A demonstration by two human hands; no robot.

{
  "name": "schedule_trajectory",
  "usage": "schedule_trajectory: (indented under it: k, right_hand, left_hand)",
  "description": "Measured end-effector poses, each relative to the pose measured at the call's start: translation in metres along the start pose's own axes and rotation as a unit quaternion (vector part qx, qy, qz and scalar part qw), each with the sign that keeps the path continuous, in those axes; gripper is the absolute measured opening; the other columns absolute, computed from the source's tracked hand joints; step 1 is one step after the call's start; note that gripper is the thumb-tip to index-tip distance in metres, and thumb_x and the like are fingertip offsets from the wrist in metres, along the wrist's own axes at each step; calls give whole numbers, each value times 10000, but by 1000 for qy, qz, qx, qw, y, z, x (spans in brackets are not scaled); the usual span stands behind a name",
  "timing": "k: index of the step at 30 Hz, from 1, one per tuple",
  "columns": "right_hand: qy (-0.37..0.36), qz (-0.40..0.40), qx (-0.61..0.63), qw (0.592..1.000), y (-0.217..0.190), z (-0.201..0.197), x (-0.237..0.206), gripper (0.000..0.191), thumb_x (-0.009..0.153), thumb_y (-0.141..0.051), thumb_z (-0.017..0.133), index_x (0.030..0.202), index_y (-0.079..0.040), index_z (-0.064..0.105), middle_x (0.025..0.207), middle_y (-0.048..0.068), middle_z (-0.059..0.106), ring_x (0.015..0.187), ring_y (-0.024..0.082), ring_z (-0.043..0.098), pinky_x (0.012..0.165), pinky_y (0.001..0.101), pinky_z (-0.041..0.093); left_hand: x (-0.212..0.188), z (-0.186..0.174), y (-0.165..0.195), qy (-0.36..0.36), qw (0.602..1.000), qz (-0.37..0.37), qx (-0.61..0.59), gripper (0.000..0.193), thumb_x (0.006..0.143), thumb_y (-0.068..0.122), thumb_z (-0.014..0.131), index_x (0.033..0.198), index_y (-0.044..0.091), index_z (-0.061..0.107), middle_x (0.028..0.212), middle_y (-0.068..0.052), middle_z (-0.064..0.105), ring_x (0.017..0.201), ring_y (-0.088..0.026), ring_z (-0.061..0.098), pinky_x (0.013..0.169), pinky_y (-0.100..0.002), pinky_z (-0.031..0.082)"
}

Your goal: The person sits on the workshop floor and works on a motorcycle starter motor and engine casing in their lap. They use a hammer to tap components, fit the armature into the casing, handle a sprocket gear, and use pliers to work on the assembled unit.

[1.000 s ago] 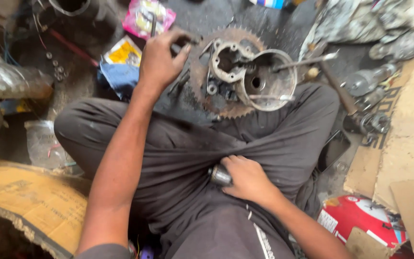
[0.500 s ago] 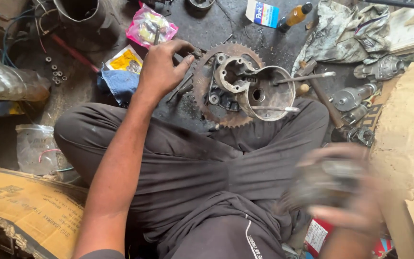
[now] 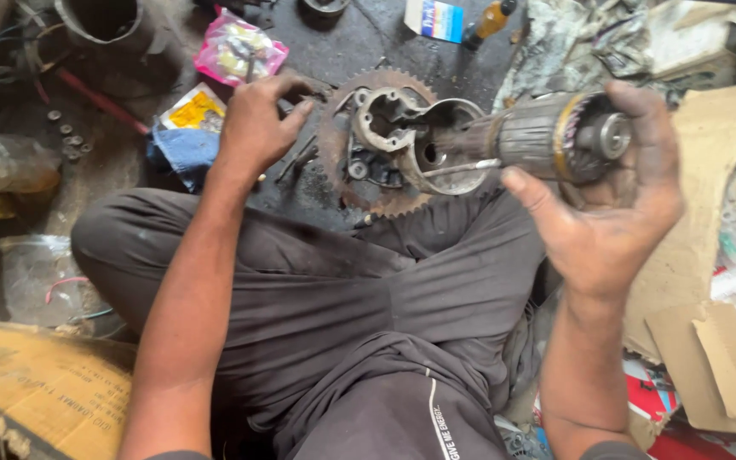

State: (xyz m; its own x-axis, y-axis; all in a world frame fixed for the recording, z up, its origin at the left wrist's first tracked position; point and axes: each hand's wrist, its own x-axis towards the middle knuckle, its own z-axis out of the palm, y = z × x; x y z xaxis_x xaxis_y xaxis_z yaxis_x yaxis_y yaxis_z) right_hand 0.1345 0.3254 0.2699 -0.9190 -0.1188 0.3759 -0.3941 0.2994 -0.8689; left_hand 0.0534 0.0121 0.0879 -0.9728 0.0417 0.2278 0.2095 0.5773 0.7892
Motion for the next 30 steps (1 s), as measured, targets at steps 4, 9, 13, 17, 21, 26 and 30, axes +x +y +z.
schedule_trajectory:
  k: [4, 9, 13, 17, 21, 26, 30]
  right_hand:
    - [4, 8, -7, 1000, 5, -4, 4, 753, 909, 118, 884, 1509, 15, 440, 1412, 114, 556, 1254, 196, 609, 1123, 379, 573]
    - [-5, -14, 0, 1000, 16, -5, -1, 766, 923, 160, 861, 1543, 20, 434, 1488, 94, 506, 1327, 194, 567, 1164, 383, 546]
    - [-7, -14, 25, 1000, 15, -1, -6, 748, 940, 151, 869, 1542, 10, 450, 1483, 69, 491, 1307, 179, 560, 1149, 373, 543]
    - [-7, -39, -22, 999, 11, 4, -4, 744, 903, 126, 899, 1509, -7, 489, 1403, 23, 451, 1286, 163, 545, 1149, 365, 543]
    - [-23, -32, -26, 999, 9, 4, -2, 740, 915, 75, 909, 1520, -48, 502, 1413, 24, 450, 1289, 152, 545, 1151, 343, 538]
    - [-58, -47, -52, 996, 12, -3, 2, 735, 890, 32, 924, 1503, -59, 528, 1392, 31, 443, 1263, 143, 539, 1144, 314, 549]
    - [-97, 7, -39, 994, 9, -10, 15, 729, 859, 1, 908, 1495, -88, 564, 1367, 34, 399, 1255, 142, 567, 1115, 292, 556]
  left_hand:
    - [14, -3, 14, -43, 992, -25, -114, 365, 887, 112, 727, 1249, 89, 700, 1134, -79, 757, 944, -197, 736, 875, -347, 586]
    - [12, 4, 39, -94, 955, 53, -276, 575, 833, 46, 686, 1401, 84, 600, 1282, -66, 708, 1173, -185, 679, 1051, -351, 539]
    - [3, 4, 45, -111, 957, 41, -265, 566, 825, 39, 669, 1386, 87, 611, 1281, -65, 723, 1201, -186, 688, 1066, -347, 529]
    - [1, 2, 42, -121, 956, 39, -266, 565, 815, 31, 652, 1377, 84, 615, 1290, -68, 722, 1199, -184, 687, 1058, -343, 531]
    - [2, 4, 44, -123, 955, 47, -266, 560, 821, 26, 649, 1378, 86, 630, 1304, -78, 723, 1235, -184, 693, 1106, -346, 521]
    - [1, 4, 53, -136, 941, 73, -302, 615, 819, 65, 692, 1425, 75, 592, 1361, -105, 693, 1293, -205, 657, 1162, -354, 495]
    - [-2, 6, 60, -122, 961, 86, -233, 660, 777, 125, 767, 1412, 50, 603, 1383, -150, 683, 1315, -258, 644, 1136, -378, 483]
